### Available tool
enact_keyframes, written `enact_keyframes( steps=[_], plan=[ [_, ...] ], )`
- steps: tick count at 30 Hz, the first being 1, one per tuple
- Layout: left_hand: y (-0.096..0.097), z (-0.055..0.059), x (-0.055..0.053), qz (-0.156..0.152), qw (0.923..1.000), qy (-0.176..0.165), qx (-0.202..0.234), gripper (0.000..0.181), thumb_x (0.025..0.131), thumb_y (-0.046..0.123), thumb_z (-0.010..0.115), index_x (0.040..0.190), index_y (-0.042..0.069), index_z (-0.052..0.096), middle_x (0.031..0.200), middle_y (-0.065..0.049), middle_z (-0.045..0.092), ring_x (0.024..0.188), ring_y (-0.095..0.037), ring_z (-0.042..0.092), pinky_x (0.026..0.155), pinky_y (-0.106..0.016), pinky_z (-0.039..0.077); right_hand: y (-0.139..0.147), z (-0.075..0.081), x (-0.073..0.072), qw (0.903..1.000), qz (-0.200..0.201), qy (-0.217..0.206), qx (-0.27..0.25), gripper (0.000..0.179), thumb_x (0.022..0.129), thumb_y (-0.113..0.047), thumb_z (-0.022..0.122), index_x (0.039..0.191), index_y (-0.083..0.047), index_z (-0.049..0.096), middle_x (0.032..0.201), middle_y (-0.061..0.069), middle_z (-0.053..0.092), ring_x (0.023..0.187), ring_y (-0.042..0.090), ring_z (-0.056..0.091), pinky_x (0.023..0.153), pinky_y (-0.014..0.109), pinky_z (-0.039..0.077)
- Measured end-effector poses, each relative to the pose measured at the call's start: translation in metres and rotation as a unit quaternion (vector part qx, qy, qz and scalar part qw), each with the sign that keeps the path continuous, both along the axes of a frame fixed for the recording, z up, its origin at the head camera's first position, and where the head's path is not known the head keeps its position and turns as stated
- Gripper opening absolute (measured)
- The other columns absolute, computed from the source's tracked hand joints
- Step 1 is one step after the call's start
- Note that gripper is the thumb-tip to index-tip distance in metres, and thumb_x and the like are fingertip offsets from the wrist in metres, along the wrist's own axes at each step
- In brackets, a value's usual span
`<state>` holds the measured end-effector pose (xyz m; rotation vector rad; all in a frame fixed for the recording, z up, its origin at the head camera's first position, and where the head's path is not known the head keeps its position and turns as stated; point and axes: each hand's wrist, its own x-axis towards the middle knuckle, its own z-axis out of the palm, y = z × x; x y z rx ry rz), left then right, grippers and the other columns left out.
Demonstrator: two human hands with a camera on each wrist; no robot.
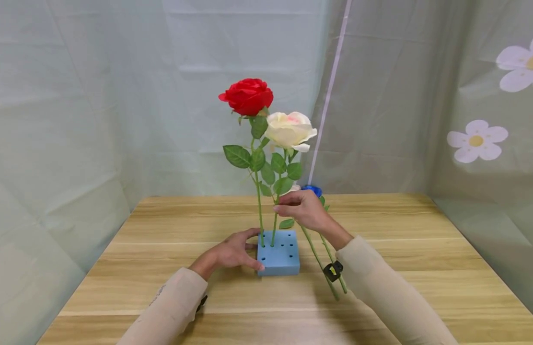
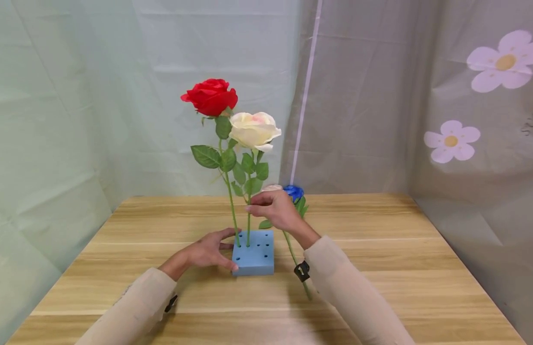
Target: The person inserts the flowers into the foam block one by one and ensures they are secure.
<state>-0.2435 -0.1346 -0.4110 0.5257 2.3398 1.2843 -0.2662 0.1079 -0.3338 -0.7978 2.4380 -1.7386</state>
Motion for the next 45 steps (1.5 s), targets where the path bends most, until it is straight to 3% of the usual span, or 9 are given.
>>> enact_keyframes(
  steps=[6,15,21,27,31,41,45],
  plan=[
    [-0.001,0.0,0.001,-0.003,1.0,-0.001,0.005,0.101,0.073,0.018,0.091,0.153,-0.001,0.031,0.154,-0.02,0.037,0.131,-0.039,0.051,0.108,-0.05,0.039,0.003,-0.002,-0.001,1.0,-0.002,-0.005,0.003,0.027,0.091,-0.011,0.074,0.109,0.008,0.071,0.1,0.015,0.073,0.089,0.023,0.072,0.084,0.051,0.056],
    [-0.002,-0.001,0.001,-0.006,1.0,0.0,0.004,0.102,0.074,0.018,0.091,0.153,-0.001,0.03,0.155,-0.021,0.036,0.131,-0.04,0.05,0.108,-0.05,0.04,0.007,-0.002,0.001,0.9999,-0.007,-0.003,0.009,0.028,0.091,-0.013,0.074,0.111,0.007,0.071,0.103,0.014,0.073,0.091,0.022,0.071,0.08,0.036,0.058],
    [-0.002,-0.002,0.001,-0.005,0.9999,-0.003,0.01,0.101,0.074,0.016,0.091,0.152,-0.002,0.03,0.154,-0.021,0.036,0.132,-0.041,0.049,0.108,-0.05,0.039,0.013,-0.006,0.002,0.9999,-0.005,0.003,0.013,0.026,0.092,-0.013,0.073,0.112,0.004,0.072,0.104,0.014,0.073,0.092,0.023,0.071,0.081,0.036,0.058],
    [-0.002,0.0,0.003,-0.003,0.9999,-0.002,0.013,0.101,0.073,0.016,0.091,0.152,-0.002,0.031,0.154,-0.021,0.038,0.131,-0.04,0.05,0.109,-0.05,0.039,0.021,-0.009,0.003,0.9997,-0.011,-0.018,0.014,0.025,0.092,-0.014,0.073,0.112,0.001,0.073,0.103,0.009,0.074,0.093,0.021,0.071,0.084,0.04,0.056],
    [-0.002,0.001,0.003,-0.003,0.9999,-0.004,0.016,0.101,0.073,0.015,0.091,0.152,-0.002,0.03,0.154,-0.021,0.038,0.132,-0.041,0.049,0.108,-0.05,0.039,0.026,-0.013,0.003,0.9993,-0.018,-0.031,0.015,0.023,0.092,-0.016,0.073,0.111,-0.002,0.074,0.101,0.006,0.074,0.091,0.02,0.07,0.081,0.035,0.056],
    [-0.003,0.002,0.003,-0.008,0.9998,-0.006,0.016,0.102,0.073,0.015,0.091,0.153,-0.002,0.03,0.155,-0.021,0.035,0.132,-0.041,0.048,0.108,-0.05,0.04,0.039,-0.021,0.003,0.9972,-0.017,-0.07,-0.022,0.031,0.096,-0.01,0.068,0.117,0.013,0.065,0.102,0.017,0.072,0.091,0.02,0.072,0.083,0.034,0.058],
    [-0.003,0.001,0.003,-0.009,0.9998,-0.006,0.016,0.102,0.073,0.015,0.091,0.153,-0.002,0.03,0.155,-0.021,0.035,0.132,-0.041,0.049,0.108,-0.05,0.04,0.043,-0.024,0.004,0.9958,-0.026,-0.083,-0.027,0.031,0.096,-0.01,0.068,0.116,0.013,0.064,0.103,0.018,0.071,0.094,0.025,0.071,0.084,0.034,0.058]
  ],
)
